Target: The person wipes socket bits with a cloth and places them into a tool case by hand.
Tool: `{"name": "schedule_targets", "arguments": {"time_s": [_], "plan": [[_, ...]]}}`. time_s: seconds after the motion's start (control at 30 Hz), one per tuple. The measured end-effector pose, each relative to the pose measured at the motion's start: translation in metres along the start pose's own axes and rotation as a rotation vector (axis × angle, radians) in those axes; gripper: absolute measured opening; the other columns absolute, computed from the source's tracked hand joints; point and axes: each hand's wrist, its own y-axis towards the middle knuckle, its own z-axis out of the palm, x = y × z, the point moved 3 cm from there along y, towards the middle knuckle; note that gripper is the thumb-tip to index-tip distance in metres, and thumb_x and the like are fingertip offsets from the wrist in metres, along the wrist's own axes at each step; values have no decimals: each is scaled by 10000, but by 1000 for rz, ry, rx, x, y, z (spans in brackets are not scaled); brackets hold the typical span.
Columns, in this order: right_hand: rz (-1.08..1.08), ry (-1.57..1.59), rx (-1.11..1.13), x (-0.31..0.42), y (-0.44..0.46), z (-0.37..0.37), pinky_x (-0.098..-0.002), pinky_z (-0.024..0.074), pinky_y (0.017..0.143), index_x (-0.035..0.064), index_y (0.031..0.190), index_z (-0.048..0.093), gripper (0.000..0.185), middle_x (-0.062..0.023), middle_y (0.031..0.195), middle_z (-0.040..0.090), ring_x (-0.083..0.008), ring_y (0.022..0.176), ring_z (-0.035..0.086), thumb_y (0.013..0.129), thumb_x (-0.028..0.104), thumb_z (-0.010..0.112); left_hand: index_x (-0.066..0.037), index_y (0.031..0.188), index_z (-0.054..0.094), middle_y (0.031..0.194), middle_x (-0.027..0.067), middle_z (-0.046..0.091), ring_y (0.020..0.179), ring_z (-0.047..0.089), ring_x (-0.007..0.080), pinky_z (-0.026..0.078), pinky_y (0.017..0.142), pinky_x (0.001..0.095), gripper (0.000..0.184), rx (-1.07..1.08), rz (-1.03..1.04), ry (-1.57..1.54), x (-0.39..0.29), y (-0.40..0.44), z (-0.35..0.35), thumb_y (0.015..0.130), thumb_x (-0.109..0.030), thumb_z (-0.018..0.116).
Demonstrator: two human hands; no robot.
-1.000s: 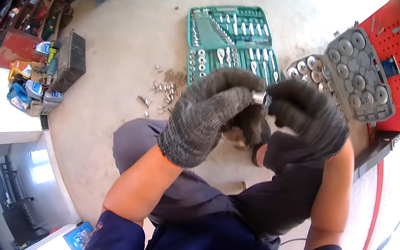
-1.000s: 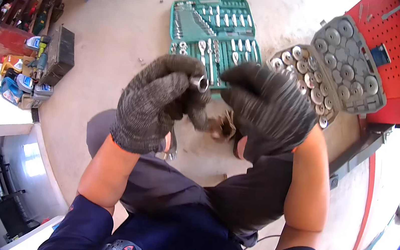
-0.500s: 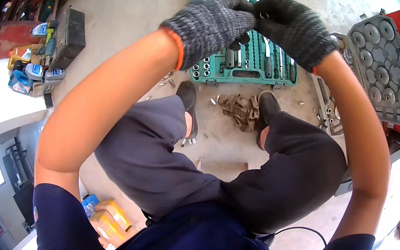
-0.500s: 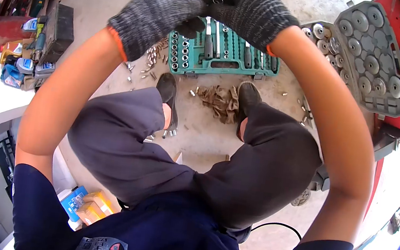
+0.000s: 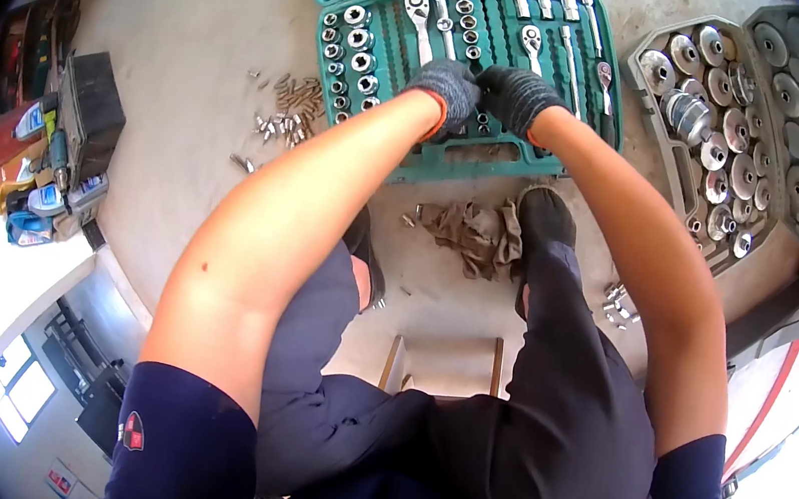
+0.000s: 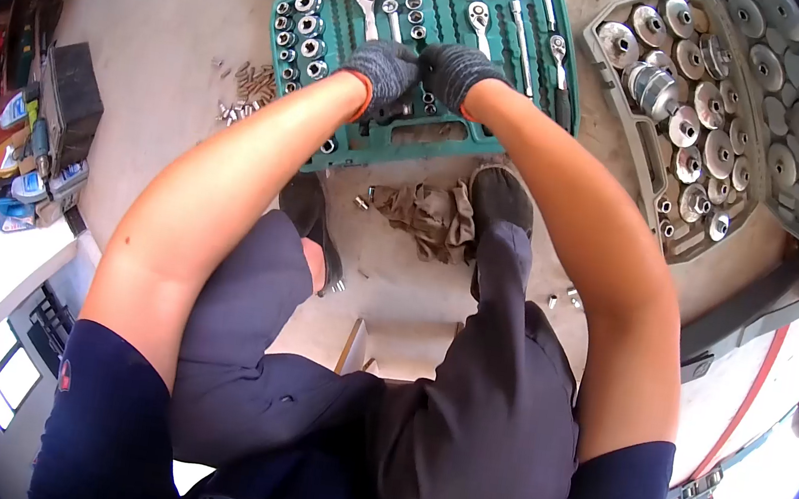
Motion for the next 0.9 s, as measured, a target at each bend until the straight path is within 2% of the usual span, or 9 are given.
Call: {"name": "schedule_targets", "arguments": {"time_s": [0.17, 0.23, 0.3, 0.37, 0.43, 0.6, 0.7, 0.8, 0.9], "plan": [[118, -92, 25, 3, 9, 9, -429, 516, 886, 76, 1070, 685, 280, -178, 1032, 689, -345, 978, 660, 794, 122, 678, -43, 1018, 715, 886, 177, 702, 769, 682, 245, 549, 732, 370, 326, -123, -7, -97, 26, 18, 25, 835, -310, 677], [148, -185, 157, 10, 6, 3, -440, 521, 883, 64, 1128, 652, 351, -192, 1092, 670, -341, 1010, 651, 780, 92, 686, -49, 1030, 713, 899, 169, 705, 771, 683, 244, 551, 734, 369, 317, -155, -4, -46, 35, 33, 35, 834, -294, 676], [58, -229, 76, 2, 4, 15, -441, 520, 884, 65, 1202, 603, 446, -203, 1166, 638, -349, 1051, 632, 765, 68, 691, -54, 1042, 712, 913, 162, 708, 773, 685, 242, 553, 737, 369, 310, -190, 4, -3, 35, 38, 40, 832, -279, 676], [64, -84, -65, 10, -2, 1, -435, 511, 896, 69, 1244, 570, 500, -204, 1209, 615, -357, 1069, 619, 762, 98, 700, -73, 1067, 703, 933, 148, 713, 804, 689, 260, 550, 772, 370, 314, -173, -95, -94, 26, 32, 31, 824, -270, 678], [320, 158, -255, 1, -30, -12, -426, 497, 905, 77, 1234, 580, 433, -214, 1192, 619, -365, 1045, 625, 815, 168, 644, -95, 1069, 697, 977, 140, 710, 879, 684, 281, 530, 838, 372, 313, -186, -95, -80, 18, 16, 27, 814, -275, 685], [358, 712, -583, -68, -153, -22, -331, 522, 794, 8, 1172, 601, 361, -150, 1018, 692, -213, 874, 674, 850, 170, 614, -144, 1003, 694, 1005, 126, 700, 957, 663, 291, 502, 893, 383, 244, -238, -121, -61, 17, 10, 32, 810, -295, 690], [660, 679, -571, -115, -253, 1, -281, 505, 587, 9, 1053, 643, 227, -82, 846, 672, -134, 658, 612, 871, 141, 611, -169, 1019, 677, 1021, 123, 693, 987, 649, 299, 495, 903, 401, 229, -298, -146, -18, 7, 6, 34, 822, -284, 665], [790, 550, -385, -102, -328, 36, -289, 497, 578, 22, 1053, 646, 260, -86, 846, 672, -132, 665, 613, 898, 227, 607, -150, 1115, 614, 1120, 141, 661, 1131, 584, 313, 442, 985, 436, 285, -301, -99, 230, -9, -16, 31, 851, -251, 579], [765, 460, -284, -88, -349, 69, -305, 493, 639, 12, 1072, 632, 277, -107, 886, 669, -165, 733, 611, 883, 213, 607, -54, 1053, 645, 1082, 185, 674, 1068, 633, 318, 464, 952, 441, 316, -229, 44, 278, -16, -28, 27, 792, -231, 617]]}}
